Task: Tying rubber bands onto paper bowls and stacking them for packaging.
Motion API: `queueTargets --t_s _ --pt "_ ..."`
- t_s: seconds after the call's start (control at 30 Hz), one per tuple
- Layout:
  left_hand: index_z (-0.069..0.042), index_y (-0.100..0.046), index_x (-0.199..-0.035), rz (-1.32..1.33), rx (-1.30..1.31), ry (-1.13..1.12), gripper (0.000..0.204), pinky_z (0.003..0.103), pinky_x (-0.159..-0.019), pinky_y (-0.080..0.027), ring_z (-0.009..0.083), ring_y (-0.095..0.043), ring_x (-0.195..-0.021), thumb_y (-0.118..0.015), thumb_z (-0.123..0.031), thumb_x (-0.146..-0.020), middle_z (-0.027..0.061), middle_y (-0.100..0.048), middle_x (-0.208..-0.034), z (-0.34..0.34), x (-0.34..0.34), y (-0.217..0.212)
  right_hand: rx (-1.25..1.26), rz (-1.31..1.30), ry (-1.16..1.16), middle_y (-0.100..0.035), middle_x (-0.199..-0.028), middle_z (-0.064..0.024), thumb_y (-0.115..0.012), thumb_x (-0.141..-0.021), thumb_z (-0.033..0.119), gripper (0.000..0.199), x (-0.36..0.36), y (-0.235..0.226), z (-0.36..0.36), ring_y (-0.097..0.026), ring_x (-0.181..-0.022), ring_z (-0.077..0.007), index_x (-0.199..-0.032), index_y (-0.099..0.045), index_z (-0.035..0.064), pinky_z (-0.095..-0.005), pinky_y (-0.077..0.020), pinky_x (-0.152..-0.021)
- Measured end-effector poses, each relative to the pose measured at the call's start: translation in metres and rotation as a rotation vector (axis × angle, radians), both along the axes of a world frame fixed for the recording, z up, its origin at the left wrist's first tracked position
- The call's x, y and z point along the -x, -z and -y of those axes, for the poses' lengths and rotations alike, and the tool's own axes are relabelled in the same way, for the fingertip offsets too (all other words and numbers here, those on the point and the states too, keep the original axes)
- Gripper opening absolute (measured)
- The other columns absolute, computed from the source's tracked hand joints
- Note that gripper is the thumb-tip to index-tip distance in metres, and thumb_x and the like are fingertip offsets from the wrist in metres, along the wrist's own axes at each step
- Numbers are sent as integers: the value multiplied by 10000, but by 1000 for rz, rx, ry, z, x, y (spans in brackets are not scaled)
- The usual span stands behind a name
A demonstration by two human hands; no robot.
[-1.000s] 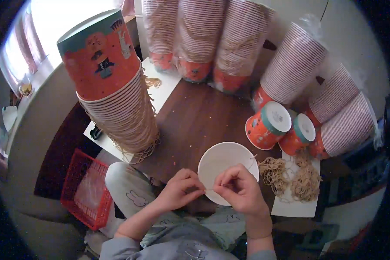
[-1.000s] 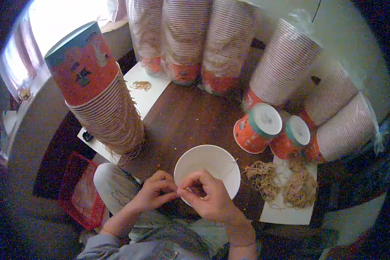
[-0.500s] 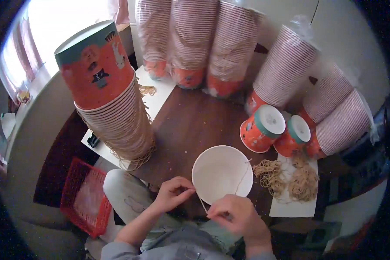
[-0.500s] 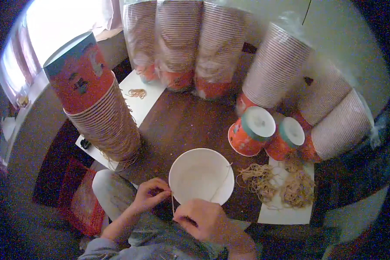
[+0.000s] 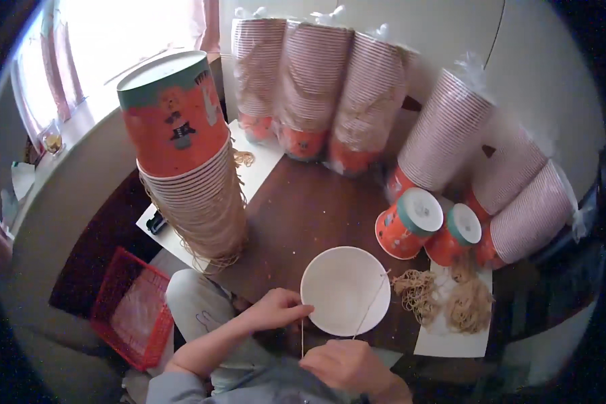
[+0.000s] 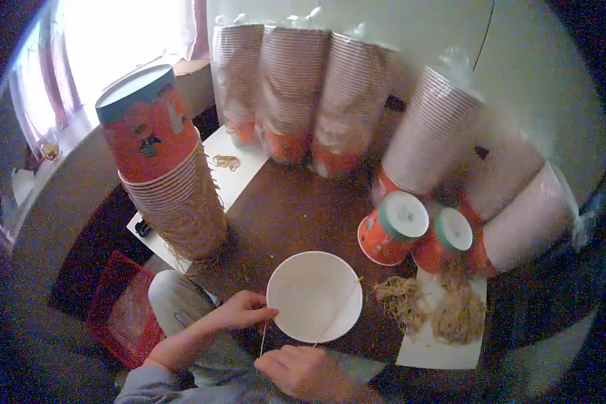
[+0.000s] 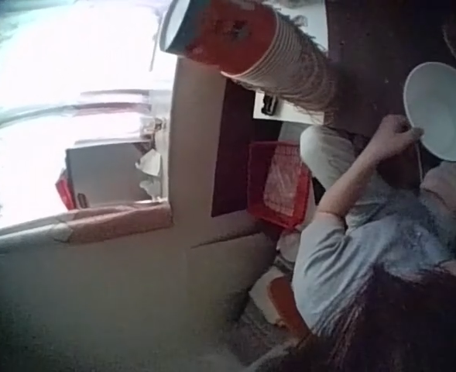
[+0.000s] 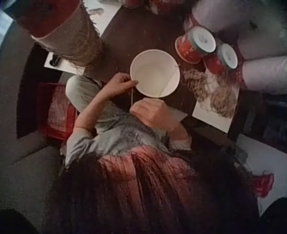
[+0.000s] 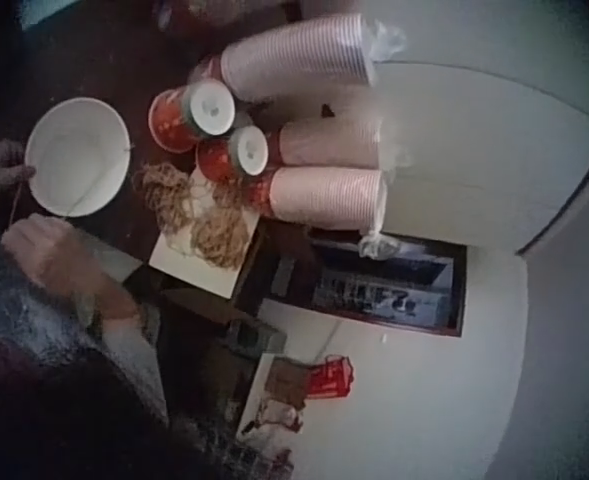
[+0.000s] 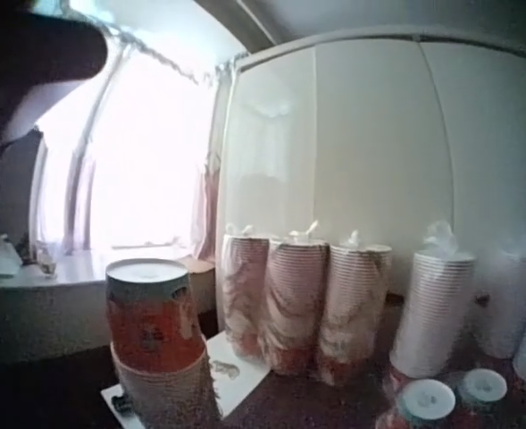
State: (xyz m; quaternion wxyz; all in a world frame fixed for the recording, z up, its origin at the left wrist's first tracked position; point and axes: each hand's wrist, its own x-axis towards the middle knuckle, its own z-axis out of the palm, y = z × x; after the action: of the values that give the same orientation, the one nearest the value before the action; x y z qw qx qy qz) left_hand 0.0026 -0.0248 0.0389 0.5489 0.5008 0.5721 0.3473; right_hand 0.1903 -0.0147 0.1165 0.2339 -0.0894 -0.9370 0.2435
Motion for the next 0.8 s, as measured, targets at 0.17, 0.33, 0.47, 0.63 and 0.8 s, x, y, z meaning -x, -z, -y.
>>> queueTargets --t_s 0.17,0.33,0.47,0.63,0.8 --pt "18 -595 -826 138 41 -5 261 232 -533 -462 87 -569 -598 -512 -227 -853 34 -612 -696 6 8 -2 -20 -25 -63 -571 -707 0 -640 -671 131 147 0 2 6 -550 -557 -159 -804 -580 111 -276 -453 -490" --pt "10 -582 -802 190 -165 -137 206 228 -516 -443 87 -536 -561 -512 -179 -844 28 -589 -662 20 16 -43 -86 61 -115 -562 -836 -81 -582 -753 111 127 2 -5 13 -567 -725 -208 -856 -514 84 -360 -450 -653" --pt "-10 -561 -756 -382 -816 -359 94 290 -459 -407 157 -494 -476 -583 -100 -744 98 -507 -580 20 54 -89 -455 6 -108 -540 -795 -16 -548 -646 167 227 34 -23 -4 -505 -543 -155 -864 -572 110 -262 -407 -450" --pt "-33 -535 -803 -1118 -1647 -741 148 311 -473 -456 233 -581 -589 -604 -151 -746 117 -567 -727 7 124 -187 -808 -233 -49 -542 -867 -52 -548 -647 157 294 105 -68 -33 -530 -647 -177 -928 -553 67 -283 -432 -532" --pt "-33 -518 -793 -1400 -1686 -1131 105 287 -477 -472 194 -589 -565 -588 -108 -765 111 -586 -801 7 188 -242 -971 -403 35 -516 -994 -84 -507 -679 127 332 189 -106 -55 -539 -747 -181 -997 -520 34 -316 -435 -657"
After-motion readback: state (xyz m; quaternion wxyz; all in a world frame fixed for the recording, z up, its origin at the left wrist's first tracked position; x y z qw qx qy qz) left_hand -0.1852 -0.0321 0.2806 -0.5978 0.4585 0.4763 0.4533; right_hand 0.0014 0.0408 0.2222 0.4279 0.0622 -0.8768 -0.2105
